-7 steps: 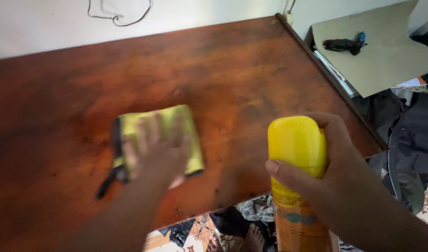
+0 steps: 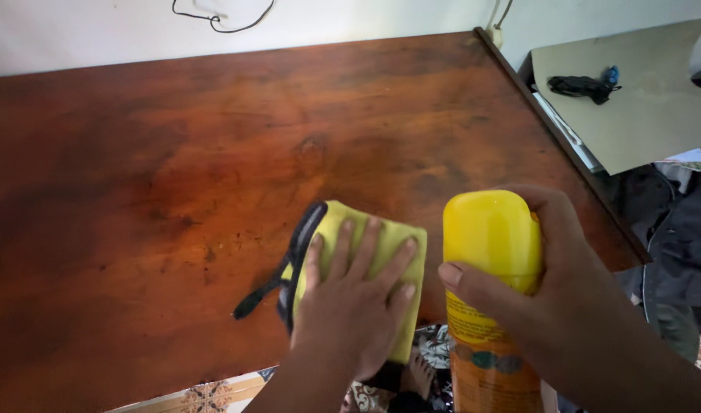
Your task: The person wipes the surface of a wooden desk with a yellow cloth while holding a yellow spray can. The person cleans the top surface and the front edge of the desk.
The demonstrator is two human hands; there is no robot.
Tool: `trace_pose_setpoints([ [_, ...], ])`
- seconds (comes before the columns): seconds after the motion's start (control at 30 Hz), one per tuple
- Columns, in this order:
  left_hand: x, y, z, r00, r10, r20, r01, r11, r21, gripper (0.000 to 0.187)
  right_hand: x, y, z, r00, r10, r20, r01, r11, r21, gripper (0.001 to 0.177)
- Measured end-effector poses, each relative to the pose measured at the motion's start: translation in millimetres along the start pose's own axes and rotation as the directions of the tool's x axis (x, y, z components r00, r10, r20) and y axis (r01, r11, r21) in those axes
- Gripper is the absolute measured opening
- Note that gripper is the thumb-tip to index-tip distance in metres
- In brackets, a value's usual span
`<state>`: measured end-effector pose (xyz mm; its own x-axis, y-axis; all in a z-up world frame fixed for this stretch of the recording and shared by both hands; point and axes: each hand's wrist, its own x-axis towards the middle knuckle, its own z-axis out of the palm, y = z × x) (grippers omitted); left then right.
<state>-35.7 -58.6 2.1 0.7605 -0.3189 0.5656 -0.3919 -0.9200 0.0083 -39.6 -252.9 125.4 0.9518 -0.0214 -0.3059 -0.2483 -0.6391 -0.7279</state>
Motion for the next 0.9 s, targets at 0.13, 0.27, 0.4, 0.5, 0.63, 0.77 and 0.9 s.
trace_pose_setpoints([
  [0.13,-29,-36,-17,0.982,0.004,0.191,-0.029,0.992,0.125,0.058,8,-4,-4,0.998,-0.027,0.049,0.024,0.998,0.059,0.073],
  [0.27,-7,-89,-28,0.73,-0.303,0.613,0.262,0.952,0.158,0.071,21,-1,-12,0.99,-0.117,0.085,0.104,0.984,0.148,0.073],
  [0.4,37,-97,-24,0.456,-0.562,0.69,0.516,0.799,0.309,0.07,38,10,-25,0.989,-0.097,0.113,0.078,0.984,0.162,0.071],
  [0.5,75,-74,-7,0.362,-0.648,0.67,0.635,0.697,0.332,0.065,49,20,-36,0.979,-0.171,0.108,0.149,0.971,0.186,0.071],
  [0.63,117,-17,25,0.44,-0.452,0.776,0.476,0.85,0.225,0.07,61,42,-51,0.975,-0.196,0.101,0.177,0.968,0.177,0.072],
  [0.77,117,55,35,0.607,-0.146,0.781,0.314,0.947,-0.067,0.064,80,61,-66,0.984,-0.144,0.109,0.127,0.981,0.145,0.077],
  [0.9,84,74,39,0.97,-0.008,0.244,0.05,0.985,-0.168,0.052,98,79,-80,0.978,-0.171,0.119,0.152,0.976,0.159,0.079],
])
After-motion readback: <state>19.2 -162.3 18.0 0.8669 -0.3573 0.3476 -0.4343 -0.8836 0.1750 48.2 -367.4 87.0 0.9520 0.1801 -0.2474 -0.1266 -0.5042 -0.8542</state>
